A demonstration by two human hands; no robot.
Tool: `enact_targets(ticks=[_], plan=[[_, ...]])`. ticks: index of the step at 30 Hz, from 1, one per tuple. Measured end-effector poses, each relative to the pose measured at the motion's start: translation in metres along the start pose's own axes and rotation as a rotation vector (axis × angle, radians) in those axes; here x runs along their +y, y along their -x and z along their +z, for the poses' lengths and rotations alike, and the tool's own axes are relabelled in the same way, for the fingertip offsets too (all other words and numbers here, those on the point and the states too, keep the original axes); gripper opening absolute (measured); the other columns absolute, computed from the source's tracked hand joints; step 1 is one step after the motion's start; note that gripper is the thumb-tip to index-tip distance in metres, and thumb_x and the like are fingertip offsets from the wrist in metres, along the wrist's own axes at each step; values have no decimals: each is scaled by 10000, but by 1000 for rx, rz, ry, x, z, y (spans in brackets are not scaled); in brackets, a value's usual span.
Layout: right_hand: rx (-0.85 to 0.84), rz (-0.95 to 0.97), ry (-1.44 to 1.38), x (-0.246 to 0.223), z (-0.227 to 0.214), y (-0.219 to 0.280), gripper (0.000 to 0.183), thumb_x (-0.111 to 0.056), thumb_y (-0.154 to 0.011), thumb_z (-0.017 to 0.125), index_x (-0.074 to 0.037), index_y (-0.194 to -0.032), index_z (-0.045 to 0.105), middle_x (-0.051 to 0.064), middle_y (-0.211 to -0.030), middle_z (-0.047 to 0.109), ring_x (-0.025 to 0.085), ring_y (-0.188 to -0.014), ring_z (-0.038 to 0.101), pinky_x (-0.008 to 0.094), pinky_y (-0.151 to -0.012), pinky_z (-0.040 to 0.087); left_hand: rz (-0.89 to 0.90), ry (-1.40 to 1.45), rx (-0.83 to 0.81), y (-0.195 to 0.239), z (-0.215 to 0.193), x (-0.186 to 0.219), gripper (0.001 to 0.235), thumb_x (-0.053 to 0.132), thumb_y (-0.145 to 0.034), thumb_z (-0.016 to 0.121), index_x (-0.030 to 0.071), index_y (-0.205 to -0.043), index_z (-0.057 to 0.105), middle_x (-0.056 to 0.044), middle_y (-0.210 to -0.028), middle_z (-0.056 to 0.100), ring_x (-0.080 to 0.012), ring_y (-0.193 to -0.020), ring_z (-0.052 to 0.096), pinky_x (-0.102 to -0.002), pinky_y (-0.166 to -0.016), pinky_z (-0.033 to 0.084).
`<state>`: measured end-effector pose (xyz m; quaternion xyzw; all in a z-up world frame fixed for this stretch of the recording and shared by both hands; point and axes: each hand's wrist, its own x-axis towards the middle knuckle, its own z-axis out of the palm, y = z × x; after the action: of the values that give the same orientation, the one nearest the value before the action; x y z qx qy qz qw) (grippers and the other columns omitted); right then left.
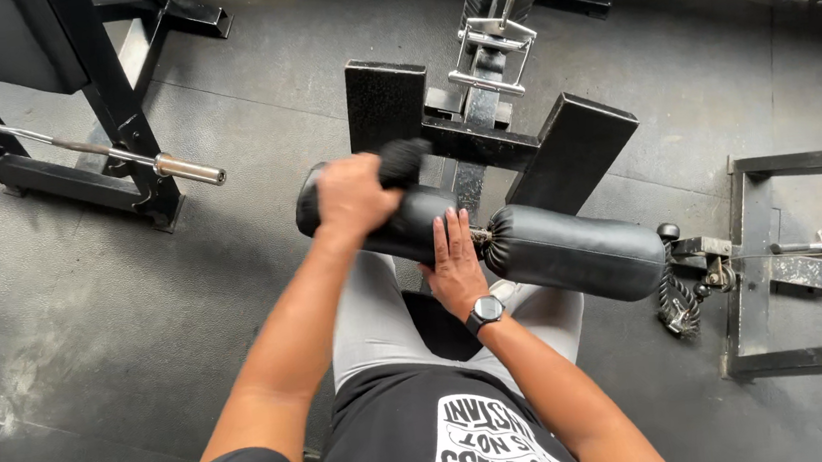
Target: The person wipes the padded armrests and metal frame of a leg extension machine using a black cloth. They systematically clean the surfaces by moving the cloth back and forth across the equipment.
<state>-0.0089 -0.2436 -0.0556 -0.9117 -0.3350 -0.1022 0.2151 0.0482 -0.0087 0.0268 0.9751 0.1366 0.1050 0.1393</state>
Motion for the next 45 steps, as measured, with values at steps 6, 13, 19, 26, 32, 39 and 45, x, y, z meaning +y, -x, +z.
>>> enact_targets(ticks=[6, 13, 19, 26, 32, 39, 45], plan=[[110, -132, 69, 17, 15, 15, 899, -365, -1187, 698, 116, -1841, 312, 421, -1905, 273, 616, -1770, 263, 620, -1439, 350, 353, 142, -162, 5, 14, 38, 652, 638, -762, 915, 242, -1260, 774, -57, -1212, 818, -357, -1236, 817, -545, -1103, 619], [211, -210, 26, 6, 17, 23, 861, -101, -1139, 659, 66, -1882, 257, 419, -1937, 183, 663, -1748, 233, 674, -1413, 353, -169, 34, -521, -75, -37, -41, 669, 664, -880, 738, 285, -1427, 812, -154, -1352, 866, -428, -1391, 782, -603, -1151, 608], [-33, -225, 227, 9, 17, 72, 730, -303, -1157, 659, -28, -1808, 477, 315, -1906, 299, 609, -1711, 384, 674, -1344, 450, 298, 52, -544, -9, 18, 112, 581, 599, -813, 743, 239, -1262, 824, -107, -1195, 850, -425, -1228, 844, -611, -1055, 642], [8, -289, 95, 18, 17, 74, 870, -278, -1101, 681, -26, -1872, 367, 308, -1987, 174, 608, -1781, 211, 679, -1429, 312, 163, 58, -775, -72, -21, 8, 667, 675, -872, 730, 357, -1454, 808, -74, -1483, 838, -377, -1476, 738, -564, -1242, 604], [-71, -269, 47, 10, 20, 75, 841, -258, -1063, 731, 28, -1802, 448, 306, -1995, 104, 648, -1769, 177, 700, -1402, 378, -73, -122, -847, -70, -4, 34, 720, 671, -931, 704, 199, -1447, 878, -135, -1538, 832, -381, -1516, 727, -555, -1276, 578], [-202, -243, 155, 12, 13, 108, 815, -331, -1104, 645, -99, -1853, 421, 185, -1995, 177, 508, -1819, 184, 668, -1430, 312, 361, 118, -467, 4, 0, 17, 635, 660, -861, 854, 243, -1332, 766, -99, -1338, 838, -389, -1302, 812, -569, -1115, 650], [216, -211, -50, 7, 2, 65, 747, -381, -1041, 800, -132, -1728, 648, 181, -1778, 574, 451, -1622, 585, 577, -1372, 477, -144, 42, -446, -30, -42, -80, 630, 687, -908, 788, 230, -1339, 831, -148, -1286, 871, -407, -1313, 812, -582, -1133, 627]])
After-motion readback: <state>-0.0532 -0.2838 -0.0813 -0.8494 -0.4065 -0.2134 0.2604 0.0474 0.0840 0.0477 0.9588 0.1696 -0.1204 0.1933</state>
